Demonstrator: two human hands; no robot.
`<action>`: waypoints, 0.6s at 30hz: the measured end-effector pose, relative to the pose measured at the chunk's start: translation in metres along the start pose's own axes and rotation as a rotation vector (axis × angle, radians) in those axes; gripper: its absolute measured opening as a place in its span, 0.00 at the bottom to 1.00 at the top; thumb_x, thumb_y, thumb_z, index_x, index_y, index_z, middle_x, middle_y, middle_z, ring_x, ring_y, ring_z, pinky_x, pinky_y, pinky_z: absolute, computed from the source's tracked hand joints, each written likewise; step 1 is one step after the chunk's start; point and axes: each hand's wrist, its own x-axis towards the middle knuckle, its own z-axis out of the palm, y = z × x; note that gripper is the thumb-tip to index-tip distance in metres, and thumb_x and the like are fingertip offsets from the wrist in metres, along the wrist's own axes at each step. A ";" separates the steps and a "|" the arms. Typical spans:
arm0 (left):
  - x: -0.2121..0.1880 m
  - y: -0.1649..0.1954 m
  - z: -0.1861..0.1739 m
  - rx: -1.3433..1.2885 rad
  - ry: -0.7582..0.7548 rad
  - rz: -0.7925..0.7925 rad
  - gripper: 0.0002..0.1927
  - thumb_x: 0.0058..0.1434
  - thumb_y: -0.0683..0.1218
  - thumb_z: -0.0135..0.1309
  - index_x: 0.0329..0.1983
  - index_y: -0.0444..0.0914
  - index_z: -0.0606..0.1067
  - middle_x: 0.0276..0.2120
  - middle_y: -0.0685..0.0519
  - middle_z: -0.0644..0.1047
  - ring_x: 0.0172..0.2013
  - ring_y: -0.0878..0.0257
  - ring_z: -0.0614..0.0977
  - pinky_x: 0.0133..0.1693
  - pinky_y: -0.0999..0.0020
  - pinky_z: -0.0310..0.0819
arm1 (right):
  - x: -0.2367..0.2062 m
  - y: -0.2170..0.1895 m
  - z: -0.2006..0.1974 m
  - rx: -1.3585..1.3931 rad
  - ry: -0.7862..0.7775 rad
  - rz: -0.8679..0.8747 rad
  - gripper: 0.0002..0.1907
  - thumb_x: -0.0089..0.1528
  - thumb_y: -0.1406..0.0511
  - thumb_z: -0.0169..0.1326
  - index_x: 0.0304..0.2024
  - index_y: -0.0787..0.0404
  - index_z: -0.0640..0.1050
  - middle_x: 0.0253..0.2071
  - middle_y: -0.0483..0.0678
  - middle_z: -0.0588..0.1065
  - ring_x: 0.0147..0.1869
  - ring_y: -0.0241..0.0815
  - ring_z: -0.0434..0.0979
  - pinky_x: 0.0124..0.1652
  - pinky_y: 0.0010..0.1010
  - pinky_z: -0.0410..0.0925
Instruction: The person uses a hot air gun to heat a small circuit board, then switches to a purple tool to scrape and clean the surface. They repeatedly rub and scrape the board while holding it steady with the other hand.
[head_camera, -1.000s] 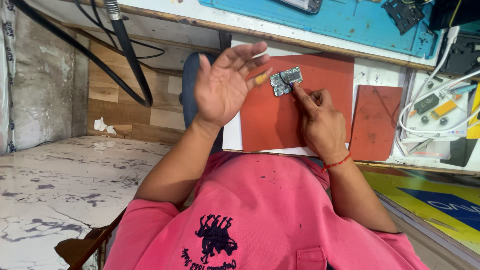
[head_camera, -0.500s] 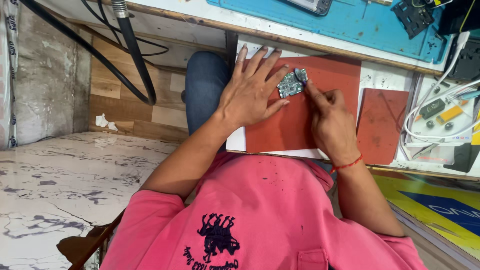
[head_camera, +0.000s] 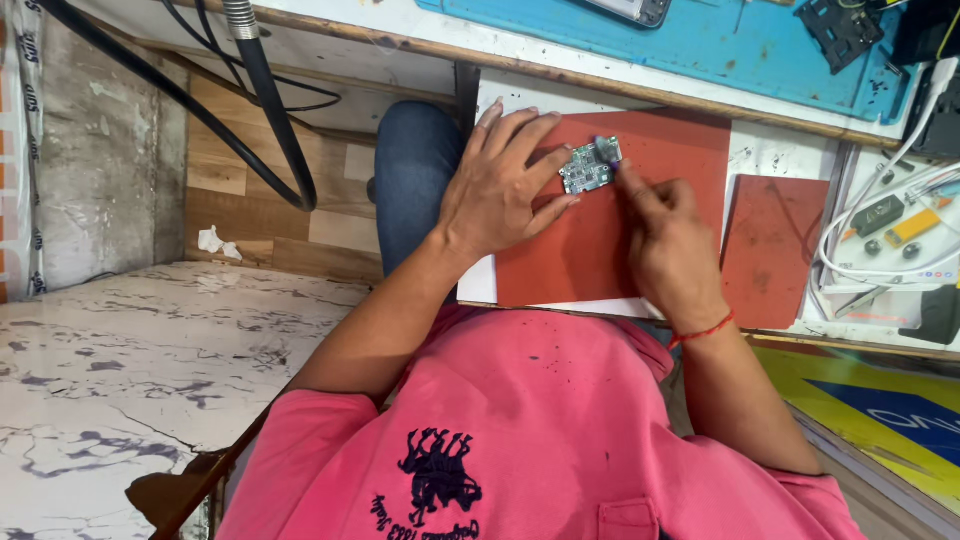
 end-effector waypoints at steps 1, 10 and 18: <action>0.000 0.001 0.000 0.009 -0.001 -0.011 0.26 0.60 0.58 0.66 0.55 0.39 0.79 0.62 0.44 0.71 0.64 0.46 0.69 0.69 0.39 0.55 | 0.000 -0.001 0.001 -0.015 0.013 0.017 0.36 0.59 0.77 0.46 0.69 0.50 0.73 0.50 0.59 0.72 0.44 0.62 0.78 0.43 0.46 0.74; 0.001 0.002 -0.003 0.032 -0.005 0.012 0.26 0.59 0.57 0.68 0.53 0.38 0.79 0.61 0.46 0.72 0.64 0.47 0.70 0.69 0.40 0.55 | -0.001 -0.006 -0.004 -0.052 -0.118 -0.041 0.33 0.59 0.73 0.49 0.66 0.48 0.74 0.45 0.56 0.74 0.36 0.60 0.78 0.34 0.48 0.72; 0.003 0.002 -0.006 0.009 0.016 0.002 0.30 0.58 0.57 0.69 0.56 0.34 0.77 0.61 0.46 0.72 0.63 0.47 0.70 0.69 0.41 0.56 | 0.002 -0.008 0.000 -0.132 0.046 -0.037 0.30 0.63 0.74 0.46 0.65 0.47 0.75 0.47 0.56 0.73 0.36 0.59 0.78 0.33 0.47 0.73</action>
